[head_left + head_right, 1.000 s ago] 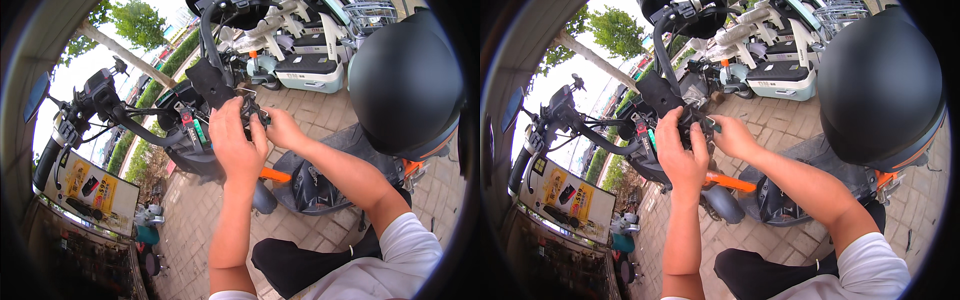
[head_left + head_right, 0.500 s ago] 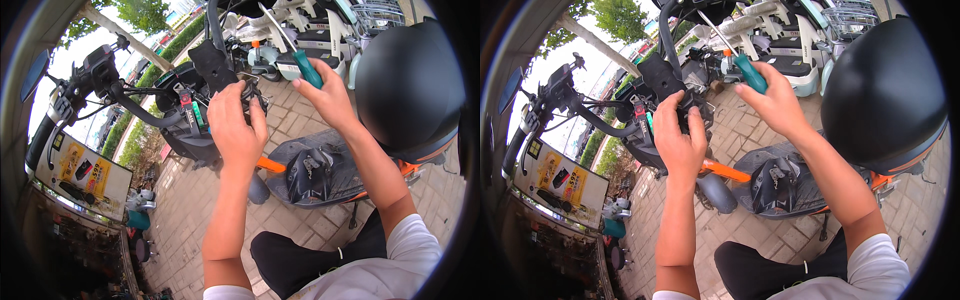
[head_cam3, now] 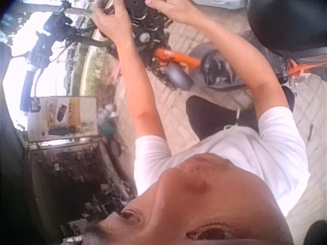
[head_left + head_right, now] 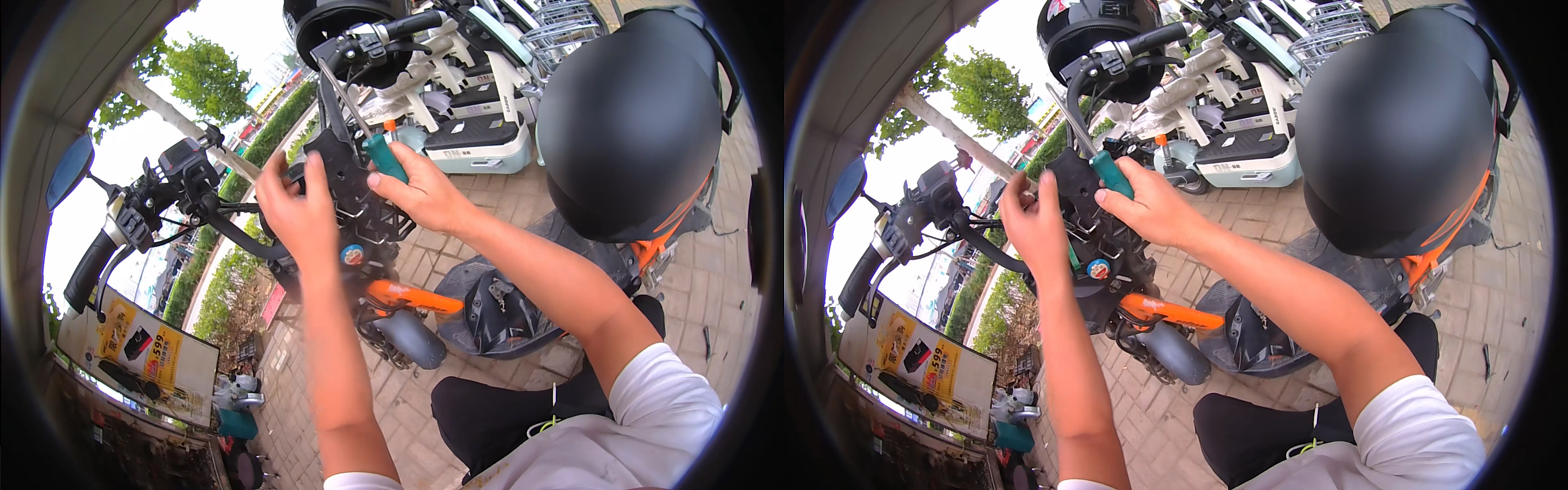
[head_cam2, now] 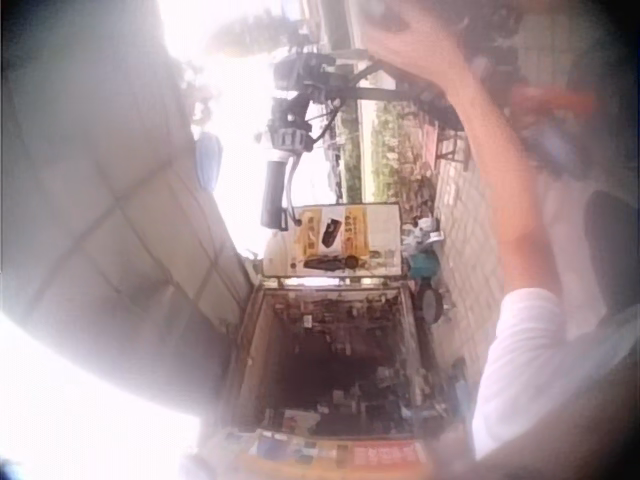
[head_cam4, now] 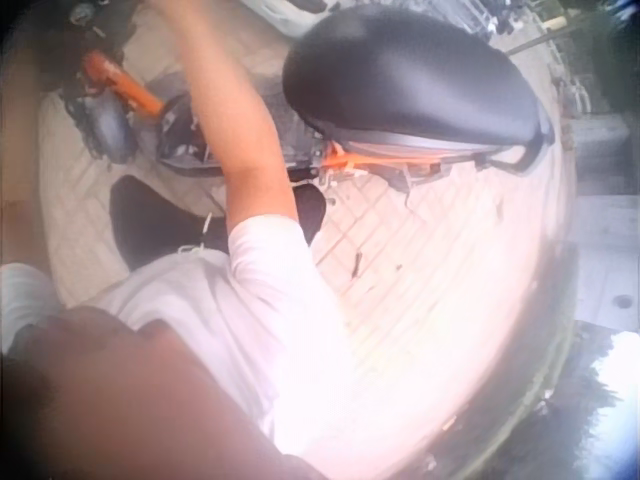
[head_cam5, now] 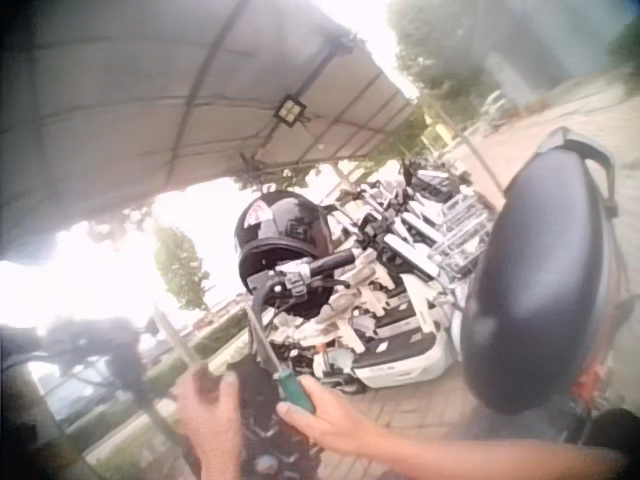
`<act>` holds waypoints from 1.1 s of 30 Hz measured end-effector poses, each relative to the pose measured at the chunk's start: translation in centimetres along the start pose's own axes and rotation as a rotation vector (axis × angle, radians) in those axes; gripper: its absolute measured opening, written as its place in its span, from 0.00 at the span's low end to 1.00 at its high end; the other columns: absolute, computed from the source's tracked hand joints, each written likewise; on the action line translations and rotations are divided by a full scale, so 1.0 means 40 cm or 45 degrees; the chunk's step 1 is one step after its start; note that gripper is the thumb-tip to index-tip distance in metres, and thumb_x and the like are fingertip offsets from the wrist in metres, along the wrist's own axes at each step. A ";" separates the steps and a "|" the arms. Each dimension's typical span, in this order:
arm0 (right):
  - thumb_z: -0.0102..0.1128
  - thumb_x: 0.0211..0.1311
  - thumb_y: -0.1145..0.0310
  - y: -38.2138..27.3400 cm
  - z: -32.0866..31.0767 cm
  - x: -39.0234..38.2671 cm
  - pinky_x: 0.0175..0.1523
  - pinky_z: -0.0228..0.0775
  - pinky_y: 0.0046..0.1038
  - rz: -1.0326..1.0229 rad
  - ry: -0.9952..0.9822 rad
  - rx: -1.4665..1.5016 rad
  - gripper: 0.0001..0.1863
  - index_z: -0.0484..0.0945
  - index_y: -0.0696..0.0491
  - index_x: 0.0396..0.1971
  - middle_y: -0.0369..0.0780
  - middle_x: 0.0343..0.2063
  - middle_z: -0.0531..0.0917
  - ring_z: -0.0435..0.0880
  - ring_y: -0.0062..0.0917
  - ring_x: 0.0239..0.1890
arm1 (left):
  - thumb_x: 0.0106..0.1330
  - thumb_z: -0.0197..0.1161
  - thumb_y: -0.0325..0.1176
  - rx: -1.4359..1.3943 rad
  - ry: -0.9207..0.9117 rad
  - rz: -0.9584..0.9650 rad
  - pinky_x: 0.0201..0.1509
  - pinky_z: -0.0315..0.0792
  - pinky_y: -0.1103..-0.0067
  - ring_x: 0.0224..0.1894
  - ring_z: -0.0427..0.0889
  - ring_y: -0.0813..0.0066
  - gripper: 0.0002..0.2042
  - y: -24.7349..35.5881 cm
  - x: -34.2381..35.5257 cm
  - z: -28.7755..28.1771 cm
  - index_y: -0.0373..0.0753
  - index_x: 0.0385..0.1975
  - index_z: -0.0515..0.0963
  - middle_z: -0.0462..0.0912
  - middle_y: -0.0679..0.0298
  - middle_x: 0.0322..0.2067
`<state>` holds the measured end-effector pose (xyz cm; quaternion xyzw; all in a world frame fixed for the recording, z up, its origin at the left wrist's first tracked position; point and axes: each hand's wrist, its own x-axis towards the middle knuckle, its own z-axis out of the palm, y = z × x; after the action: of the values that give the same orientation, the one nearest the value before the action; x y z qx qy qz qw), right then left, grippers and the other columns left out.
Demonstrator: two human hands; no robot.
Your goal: The person uses a screwdriver to remove and reinstall screws on the front panel of an electric scooter. They repeatedly loosen and tighten screws near the handlebar and dashboard area, then reattach the front cover.
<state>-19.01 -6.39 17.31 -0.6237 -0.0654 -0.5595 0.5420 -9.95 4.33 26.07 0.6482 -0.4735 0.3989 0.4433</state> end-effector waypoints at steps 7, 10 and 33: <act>0.59 0.60 0.57 -0.014 -0.005 0.004 0.40 0.68 0.30 0.022 -0.022 -0.044 0.19 0.71 0.59 0.39 0.42 0.29 0.78 0.75 0.25 0.33 | 0.61 0.59 0.32 0.084 -0.486 -0.153 0.41 0.73 0.69 0.32 0.82 0.53 0.16 -0.082 0.080 0.046 0.30 0.46 0.76 0.81 0.49 0.26; 0.59 0.60 0.58 -0.021 -0.010 0.011 0.41 0.68 0.27 0.057 -0.060 -0.040 0.19 0.72 0.59 0.40 0.40 0.29 0.77 0.75 0.23 0.33 | 0.57 0.60 0.28 -0.034 -0.576 -0.180 0.40 0.73 0.70 0.31 0.82 0.57 0.18 -0.083 0.024 0.040 0.31 0.47 0.74 0.82 0.50 0.31; 0.57 0.63 0.62 -0.095 -0.100 0.058 0.43 0.68 0.23 -0.174 0.318 0.012 0.14 0.74 0.55 0.42 0.34 0.32 0.79 0.74 0.16 0.35 | 0.69 0.56 0.42 -0.190 -0.429 -0.255 0.56 0.70 0.73 0.50 0.79 0.64 0.25 -0.113 0.003 -0.060 0.26 0.56 0.69 0.80 0.49 0.47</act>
<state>-23.29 -9.08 20.53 -0.5407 -0.0425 -0.6680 0.5095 -5.78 7.32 25.97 0.7150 -0.5024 0.2026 0.4420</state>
